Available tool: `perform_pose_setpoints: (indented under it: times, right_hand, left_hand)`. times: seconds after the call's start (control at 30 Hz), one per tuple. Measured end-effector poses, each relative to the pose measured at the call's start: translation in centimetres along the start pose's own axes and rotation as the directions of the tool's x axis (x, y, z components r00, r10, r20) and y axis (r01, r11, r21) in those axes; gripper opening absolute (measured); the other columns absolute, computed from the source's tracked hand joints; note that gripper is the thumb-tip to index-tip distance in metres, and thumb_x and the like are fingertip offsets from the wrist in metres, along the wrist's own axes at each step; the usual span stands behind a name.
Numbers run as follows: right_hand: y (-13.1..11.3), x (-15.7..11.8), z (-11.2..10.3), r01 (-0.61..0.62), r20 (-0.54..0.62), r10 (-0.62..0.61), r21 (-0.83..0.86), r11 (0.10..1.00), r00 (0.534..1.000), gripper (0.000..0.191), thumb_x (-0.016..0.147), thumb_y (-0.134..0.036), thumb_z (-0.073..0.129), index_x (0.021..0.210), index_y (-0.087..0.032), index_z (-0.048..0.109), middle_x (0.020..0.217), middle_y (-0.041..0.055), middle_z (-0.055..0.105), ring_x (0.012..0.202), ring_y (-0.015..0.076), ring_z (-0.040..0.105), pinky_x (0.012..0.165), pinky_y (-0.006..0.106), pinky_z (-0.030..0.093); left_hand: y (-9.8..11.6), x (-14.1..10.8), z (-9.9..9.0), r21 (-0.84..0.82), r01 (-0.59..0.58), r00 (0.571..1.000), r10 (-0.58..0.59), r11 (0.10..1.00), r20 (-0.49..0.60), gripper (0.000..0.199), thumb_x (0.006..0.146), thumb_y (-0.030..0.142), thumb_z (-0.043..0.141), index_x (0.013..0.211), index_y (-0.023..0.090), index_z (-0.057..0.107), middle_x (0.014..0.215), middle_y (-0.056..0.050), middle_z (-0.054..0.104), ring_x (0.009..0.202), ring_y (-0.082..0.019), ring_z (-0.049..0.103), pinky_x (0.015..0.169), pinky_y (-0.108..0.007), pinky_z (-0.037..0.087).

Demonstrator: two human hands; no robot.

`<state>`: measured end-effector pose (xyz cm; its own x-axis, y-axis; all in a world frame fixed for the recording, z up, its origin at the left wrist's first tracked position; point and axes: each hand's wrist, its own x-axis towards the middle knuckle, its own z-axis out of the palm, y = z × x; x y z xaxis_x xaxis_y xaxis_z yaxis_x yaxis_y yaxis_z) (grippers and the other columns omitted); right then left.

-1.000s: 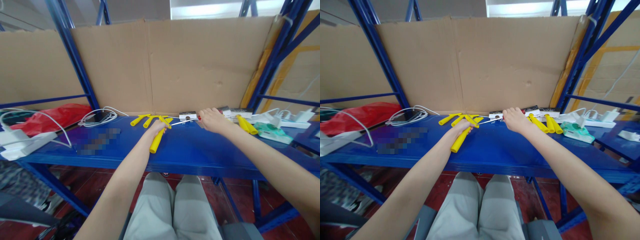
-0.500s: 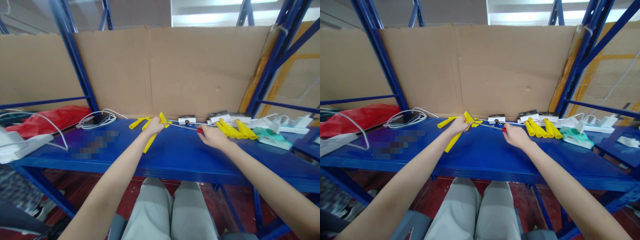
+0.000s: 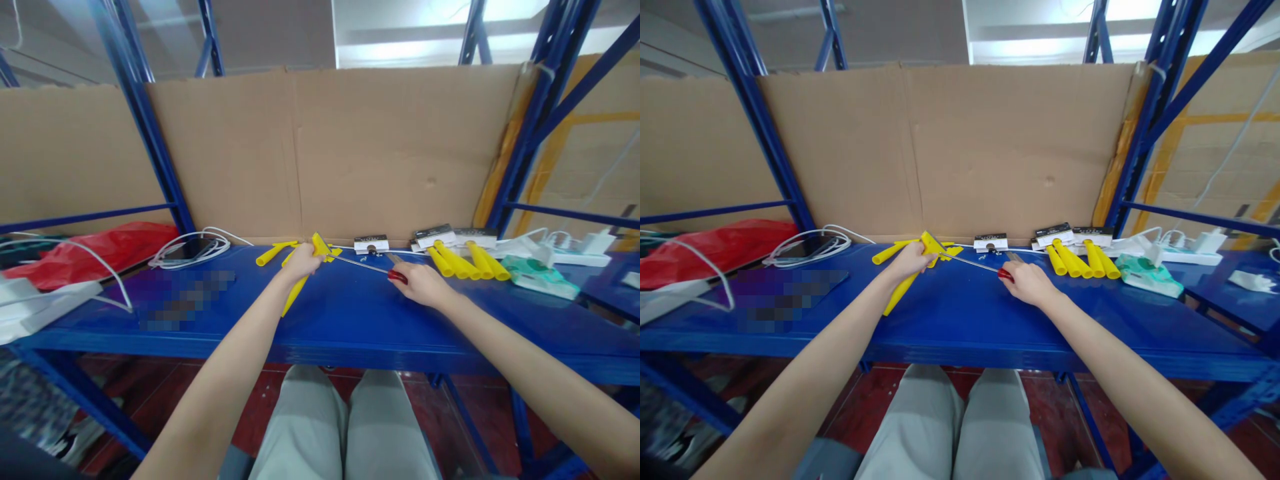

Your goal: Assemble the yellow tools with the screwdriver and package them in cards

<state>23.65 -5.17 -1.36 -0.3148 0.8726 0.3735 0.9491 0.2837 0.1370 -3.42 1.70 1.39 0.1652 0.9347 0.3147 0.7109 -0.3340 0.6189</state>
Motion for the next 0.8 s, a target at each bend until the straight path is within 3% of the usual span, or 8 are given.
perform_pose_setpoints:
  times: [0.13, 0.3, 0.53, 0.8]
  right_hand:
    - [-0.2, 0.0, 0.0, -0.048, -0.001, 0.048, 0.057, 0.997, 0.999, 0.023, 0.092, -0.029, 0.046, 0.098, -0.019, 0.067, 0.097, 0.0085, 0.073, 0.085, 0.023, 0.069, 0.071, 0.029, 0.046]
    - [-0.6, 0.1, 0.3, -0.013, 0.024, 0.01, 0.126, 0.992, 1.0, 0.024, 0.092, -0.029, 0.047, 0.092, -0.019, 0.069, 0.092, 0.008, 0.074, 0.083, 0.0213, 0.068, 0.071, 0.027, 0.046]
    - [-1.3, -0.1, -0.1, 0.021, 0.026, -0.018, -0.084, 0.996, 0.999, 0.028, 0.094, -0.025, 0.039, 0.1, -0.015, 0.065, 0.101, 0.0128, 0.071, 0.086, 0.023, 0.067, 0.069, 0.029, 0.045]
    - [-2.7, -0.3, -0.8, 0.033, 0.045, -0.022, -0.242, 0.97, 0.999, 0.032, 0.092, -0.017, 0.035, 0.11, -0.009, 0.06, 0.113, 0.0222, 0.065, 0.09, 0.0273, 0.067, 0.067, 0.033, 0.048]
  left_hand:
    - [-0.3, 0.3, 0.3, -0.004, 0.005, 1.0, -0.005, 1.0, 0.01, 0.014, 0.077, 0.016, 0.057, 0.063, 0.014, 0.058, 0.05, 0.0, 0.058, 0.044, -0.012, 0.053, 0.048, -0.021, 0.039]
    - [-0.2, 0.1, 0.1, -0.048, 0.021, 1.0, -0.021, 0.999, 0.009, 0.019, 0.076, 0.011, 0.057, 0.058, 0.016, 0.053, 0.046, 0.002, 0.053, 0.043, -0.011, 0.051, 0.048, -0.02, 0.037]
    - [0.8, -0.5, -0.1, 0.043, 0.058, 0.998, -0.058, 0.997, -0.005, 0.028, 0.075, 0.012, 0.059, 0.05, 0.018, 0.048, 0.04, 0.003, 0.048, 0.041, -0.012, 0.049, 0.046, -0.022, 0.034]
    - [0.4, 0.0, 0.0, 0.049, 0.066, 0.998, -0.067, 0.997, 0.009, 0.028, 0.075, 0.011, 0.056, 0.049, 0.018, 0.049, 0.041, 0.001, 0.05, 0.044, -0.013, 0.051, 0.05, -0.023, 0.037]
